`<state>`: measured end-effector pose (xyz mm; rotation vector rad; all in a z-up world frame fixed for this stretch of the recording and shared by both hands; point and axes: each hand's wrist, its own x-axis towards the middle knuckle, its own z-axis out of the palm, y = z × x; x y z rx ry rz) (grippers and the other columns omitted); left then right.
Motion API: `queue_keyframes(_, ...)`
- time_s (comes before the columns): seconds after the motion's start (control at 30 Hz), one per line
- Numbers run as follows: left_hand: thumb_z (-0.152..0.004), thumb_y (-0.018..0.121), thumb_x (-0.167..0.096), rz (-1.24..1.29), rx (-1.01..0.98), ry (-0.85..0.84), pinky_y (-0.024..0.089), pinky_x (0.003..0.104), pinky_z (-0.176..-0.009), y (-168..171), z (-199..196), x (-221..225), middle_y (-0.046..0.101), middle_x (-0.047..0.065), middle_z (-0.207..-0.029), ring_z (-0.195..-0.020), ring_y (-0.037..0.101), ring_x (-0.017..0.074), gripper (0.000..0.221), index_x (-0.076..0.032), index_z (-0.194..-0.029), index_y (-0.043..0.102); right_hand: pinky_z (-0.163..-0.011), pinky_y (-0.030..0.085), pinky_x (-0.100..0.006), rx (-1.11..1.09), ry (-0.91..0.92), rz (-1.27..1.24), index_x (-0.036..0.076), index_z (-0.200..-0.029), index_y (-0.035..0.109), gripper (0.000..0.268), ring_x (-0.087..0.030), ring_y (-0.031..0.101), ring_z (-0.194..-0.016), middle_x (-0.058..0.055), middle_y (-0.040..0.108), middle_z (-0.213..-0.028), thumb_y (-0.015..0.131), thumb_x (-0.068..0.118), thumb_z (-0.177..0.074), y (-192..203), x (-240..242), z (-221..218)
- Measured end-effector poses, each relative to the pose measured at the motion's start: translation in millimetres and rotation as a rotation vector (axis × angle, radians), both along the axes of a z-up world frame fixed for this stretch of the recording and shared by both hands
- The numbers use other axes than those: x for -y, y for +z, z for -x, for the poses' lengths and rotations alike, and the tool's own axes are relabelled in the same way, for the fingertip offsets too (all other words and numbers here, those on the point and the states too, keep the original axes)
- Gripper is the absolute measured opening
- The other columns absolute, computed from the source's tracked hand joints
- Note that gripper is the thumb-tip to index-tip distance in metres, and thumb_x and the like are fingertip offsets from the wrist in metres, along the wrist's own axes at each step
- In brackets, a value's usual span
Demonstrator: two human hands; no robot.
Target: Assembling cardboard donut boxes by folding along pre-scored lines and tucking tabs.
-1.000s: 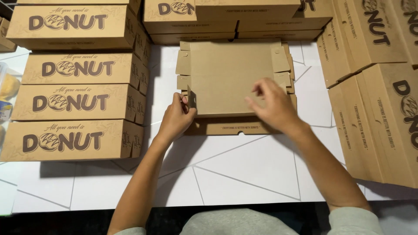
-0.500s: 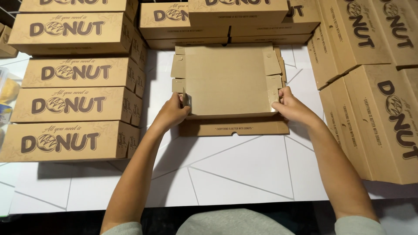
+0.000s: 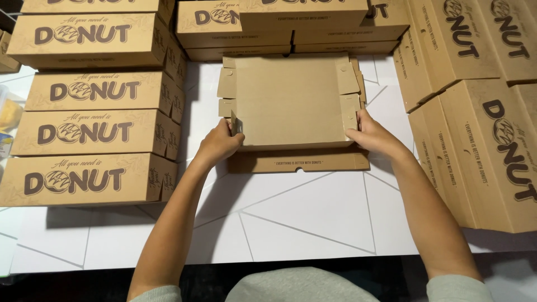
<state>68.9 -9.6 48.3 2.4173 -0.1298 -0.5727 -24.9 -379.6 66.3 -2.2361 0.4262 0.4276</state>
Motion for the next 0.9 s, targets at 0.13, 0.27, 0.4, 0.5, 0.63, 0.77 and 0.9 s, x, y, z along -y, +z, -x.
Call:
queue_keyframes(0.13,-0.088,0.067,-0.032,-0.013,0.024,-0.024,0.053,0.053,-0.081,2,0,2,0.071,0.022,-0.093,-0.093,0.071,0.0413,0.038,-0.003,-0.111,0.060,-0.061,0.053,-0.043,0.036,0.031,0.001,-0.002,-0.120,0.044,0.053,-0.030,0.064,-0.074,-0.020,0.061,-0.084,0.067,0.037,-0.091,-5,6,-4)
queue_keyframes(0.27,-0.094,0.059,-0.048,0.078,-0.004,0.110,0.048,0.054,-0.087,28,4,-5,0.072,0.022,-0.101,-0.100,0.069,0.0429,0.050,-0.003,-0.115,0.056,-0.051,0.045,-0.031,0.116,-0.096,-0.175,-0.004,-0.123,0.047,0.061,-0.021,0.057,-0.060,-0.012,0.056,-0.076,0.051,0.054,-0.104,7,5,3)
queue_keyframes(0.4,-0.102,0.044,-0.065,0.124,0.133,0.287,0.047,0.053,-0.088,4,-19,-17,0.074,0.016,-0.100,-0.103,0.069,0.0416,0.063,-0.007,-0.121,0.056,-0.054,0.052,-0.032,0.331,-0.209,0.009,0.003,-0.118,0.064,0.061,-0.023,0.066,-0.066,-0.014,0.067,-0.082,0.043,0.060,-0.114,-27,40,-18)
queue_keyframes(0.5,-0.106,0.040,-0.060,0.156,0.178,0.280,0.049,0.051,-0.084,1,-25,-14,0.074,0.012,-0.089,-0.095,0.070,0.0407,0.061,-0.004,-0.117,0.064,-0.058,0.053,-0.032,0.320,-0.222,0.053,0.008,-0.113,0.072,0.058,-0.023,0.069,-0.071,-0.010,0.070,-0.083,0.046,0.060,-0.114,-38,48,-26)
queue_keyframes(0.63,-0.109,0.044,-0.046,0.242,0.294,0.218,0.052,0.051,-0.080,10,-33,-1,0.075,0.015,-0.093,-0.090,0.070,0.0387,0.049,-0.005,-0.106,0.071,-0.066,0.056,-0.032,0.395,-0.249,-0.006,0.007,-0.115,0.074,0.047,-0.025,0.067,-0.082,-0.016,0.072,-0.093,0.050,0.047,-0.115,-25,35,-33)
queue_keyframes(0.77,-0.107,0.044,-0.036,0.366,0.205,0.186,0.051,0.040,-0.077,0,-48,13,0.074,0.007,-0.082,-0.083,0.069,0.0280,0.043,-0.014,-0.097,0.079,-0.070,0.052,-0.021,0.454,-0.185,-0.223,0.008,-0.114,0.073,0.029,-0.012,0.059,-0.083,-0.008,0.072,-0.091,0.052,0.026,-0.110,-2,2,-41)
queue_keyframes(0.9,-0.102,0.057,-0.037,0.253,0.179,0.142,0.051,0.038,-0.073,-17,-67,15,0.076,0.007,-0.082,-0.083,0.071,0.0289,0.033,-0.018,-0.092,0.081,-0.077,0.053,-0.032,0.466,-0.090,-0.084,0.006,-0.103,0.077,0.012,-0.019,0.066,-0.082,-0.012,0.076,-0.089,0.070,0.016,-0.101,-1,-6,-49)
